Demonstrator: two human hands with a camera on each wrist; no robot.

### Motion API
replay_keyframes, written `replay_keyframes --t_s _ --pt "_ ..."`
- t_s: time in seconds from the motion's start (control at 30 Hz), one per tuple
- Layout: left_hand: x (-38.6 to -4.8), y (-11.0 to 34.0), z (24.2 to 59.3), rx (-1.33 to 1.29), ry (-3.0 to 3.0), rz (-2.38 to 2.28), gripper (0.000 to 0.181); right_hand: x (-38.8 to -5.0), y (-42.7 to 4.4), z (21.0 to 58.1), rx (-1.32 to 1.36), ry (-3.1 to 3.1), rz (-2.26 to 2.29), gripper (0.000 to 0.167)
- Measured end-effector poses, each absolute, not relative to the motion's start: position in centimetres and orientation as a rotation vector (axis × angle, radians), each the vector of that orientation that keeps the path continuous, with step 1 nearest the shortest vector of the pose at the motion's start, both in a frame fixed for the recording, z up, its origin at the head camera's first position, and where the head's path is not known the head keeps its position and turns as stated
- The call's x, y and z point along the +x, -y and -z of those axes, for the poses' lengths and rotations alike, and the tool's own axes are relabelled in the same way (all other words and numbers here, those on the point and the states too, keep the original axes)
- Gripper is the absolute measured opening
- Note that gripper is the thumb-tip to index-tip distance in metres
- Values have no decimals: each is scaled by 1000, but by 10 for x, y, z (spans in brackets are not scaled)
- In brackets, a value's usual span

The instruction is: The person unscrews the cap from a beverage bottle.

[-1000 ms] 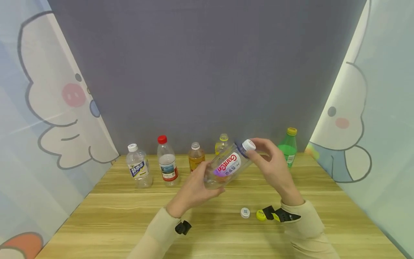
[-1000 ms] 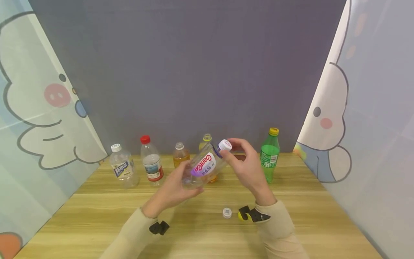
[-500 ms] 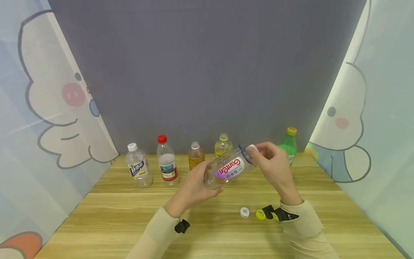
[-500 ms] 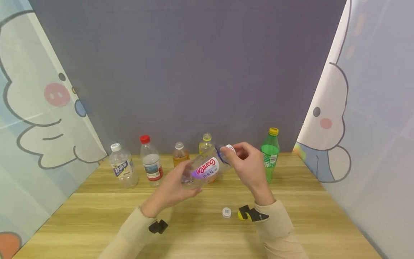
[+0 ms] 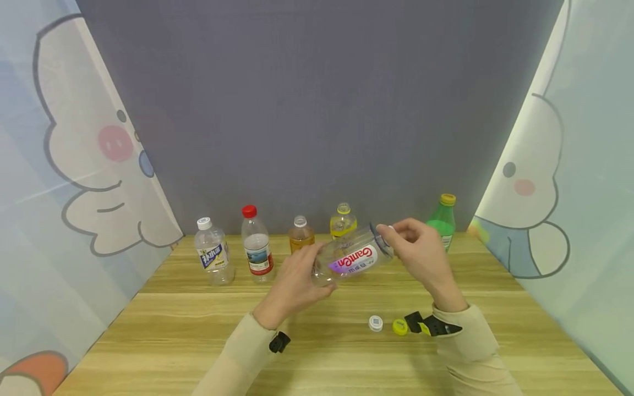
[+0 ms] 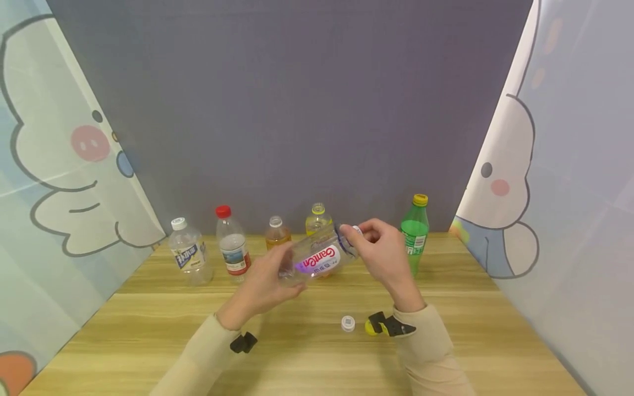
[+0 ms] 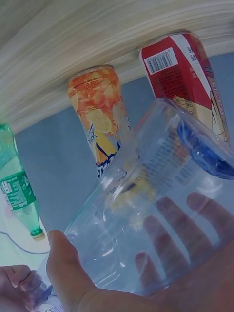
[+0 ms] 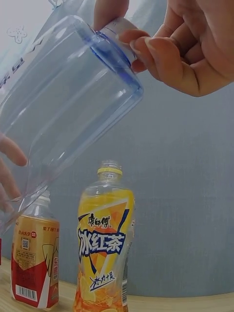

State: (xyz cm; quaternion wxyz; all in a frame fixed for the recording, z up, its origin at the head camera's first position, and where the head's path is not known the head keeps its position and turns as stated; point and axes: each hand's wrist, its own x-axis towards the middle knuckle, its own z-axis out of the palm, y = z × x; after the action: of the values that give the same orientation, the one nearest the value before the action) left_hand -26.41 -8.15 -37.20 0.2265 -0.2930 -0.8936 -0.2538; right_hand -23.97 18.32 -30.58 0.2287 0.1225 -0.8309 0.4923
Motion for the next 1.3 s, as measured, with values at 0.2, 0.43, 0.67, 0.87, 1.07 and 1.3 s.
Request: replay_keyframes --t_s 0.2,0.43,0.67,0.87,1.07,1.3 --pt "-264 83 371 -801 2447 654 88 -242 -184 308 396 2287 -1339 31" --pt "-265 84 371 -804 2442 635 87 -244 -185 309 443 2281 -1338 28" --pt "-264 85 370 -804 2420 627 85 -244 -185 308 469 2290 -1347 27" --pt "-264 86 369 -801 2422 613 86 -244 -186 308 474 2305 -1351 26" --pt "-263 86 368 -802 2433 614 86 -245 -188 309 478 2316 -1329 24" --pt "-262 85 367 -807 2448 599 85 -245 -188 310 478 2332 -1303 25"
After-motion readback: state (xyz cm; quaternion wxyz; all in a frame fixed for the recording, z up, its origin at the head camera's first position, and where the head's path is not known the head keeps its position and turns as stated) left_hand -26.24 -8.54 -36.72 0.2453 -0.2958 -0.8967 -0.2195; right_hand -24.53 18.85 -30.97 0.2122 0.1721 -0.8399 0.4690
